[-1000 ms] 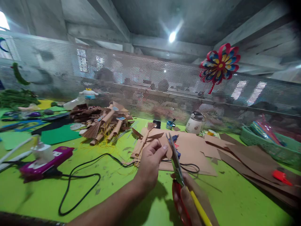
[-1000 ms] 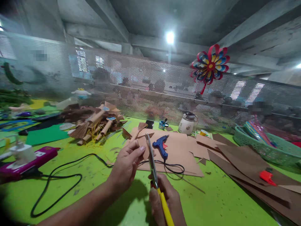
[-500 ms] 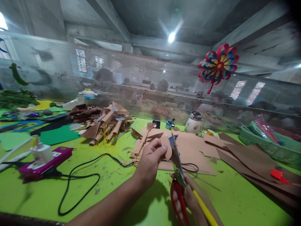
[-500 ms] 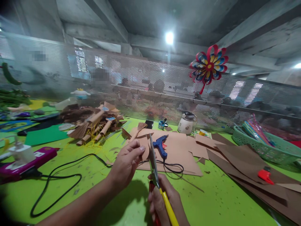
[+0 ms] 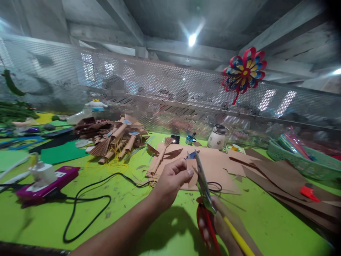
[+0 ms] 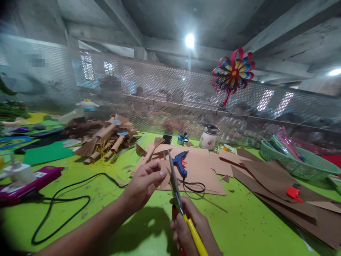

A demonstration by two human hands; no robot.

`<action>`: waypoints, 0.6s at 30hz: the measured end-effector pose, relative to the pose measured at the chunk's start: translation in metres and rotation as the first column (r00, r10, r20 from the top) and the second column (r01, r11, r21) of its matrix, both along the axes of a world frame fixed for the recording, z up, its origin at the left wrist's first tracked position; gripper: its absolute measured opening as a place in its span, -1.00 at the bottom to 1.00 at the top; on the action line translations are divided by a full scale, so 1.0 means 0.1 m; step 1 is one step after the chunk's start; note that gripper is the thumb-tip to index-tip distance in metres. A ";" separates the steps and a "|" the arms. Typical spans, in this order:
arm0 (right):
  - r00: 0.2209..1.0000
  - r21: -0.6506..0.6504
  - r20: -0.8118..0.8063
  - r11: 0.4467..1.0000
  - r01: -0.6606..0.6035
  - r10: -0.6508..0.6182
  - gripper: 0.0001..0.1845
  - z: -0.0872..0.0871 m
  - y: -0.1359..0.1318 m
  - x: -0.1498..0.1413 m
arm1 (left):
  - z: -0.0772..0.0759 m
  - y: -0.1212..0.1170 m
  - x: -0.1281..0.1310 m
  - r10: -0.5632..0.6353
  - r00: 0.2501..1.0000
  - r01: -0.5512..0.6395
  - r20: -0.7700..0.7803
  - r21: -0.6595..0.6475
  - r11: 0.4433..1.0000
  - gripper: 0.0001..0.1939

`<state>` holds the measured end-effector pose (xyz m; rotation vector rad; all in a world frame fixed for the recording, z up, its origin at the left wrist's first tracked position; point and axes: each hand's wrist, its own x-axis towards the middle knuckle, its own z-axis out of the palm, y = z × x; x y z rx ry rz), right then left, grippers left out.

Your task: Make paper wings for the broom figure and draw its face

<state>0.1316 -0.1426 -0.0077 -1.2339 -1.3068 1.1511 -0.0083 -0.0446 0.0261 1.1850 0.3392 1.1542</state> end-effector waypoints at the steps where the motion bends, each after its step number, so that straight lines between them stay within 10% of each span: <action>1: 1.000 -0.002 0.011 1.000 -0.001 0.001 -0.26 0.03 -0.02 -0.01 | 0.00 0.00 0.00 0.004 1.000 -0.004 -0.006 0.000 1.000 -0.74; 18: 0.997 0.016 0.080 1.000 0.009 -0.011 -0.22 0.19 -0.09 -0.04 | 0.04 -0.01 -0.01 -0.035 0.999 0.034 -0.033 -0.022 0.999 -0.82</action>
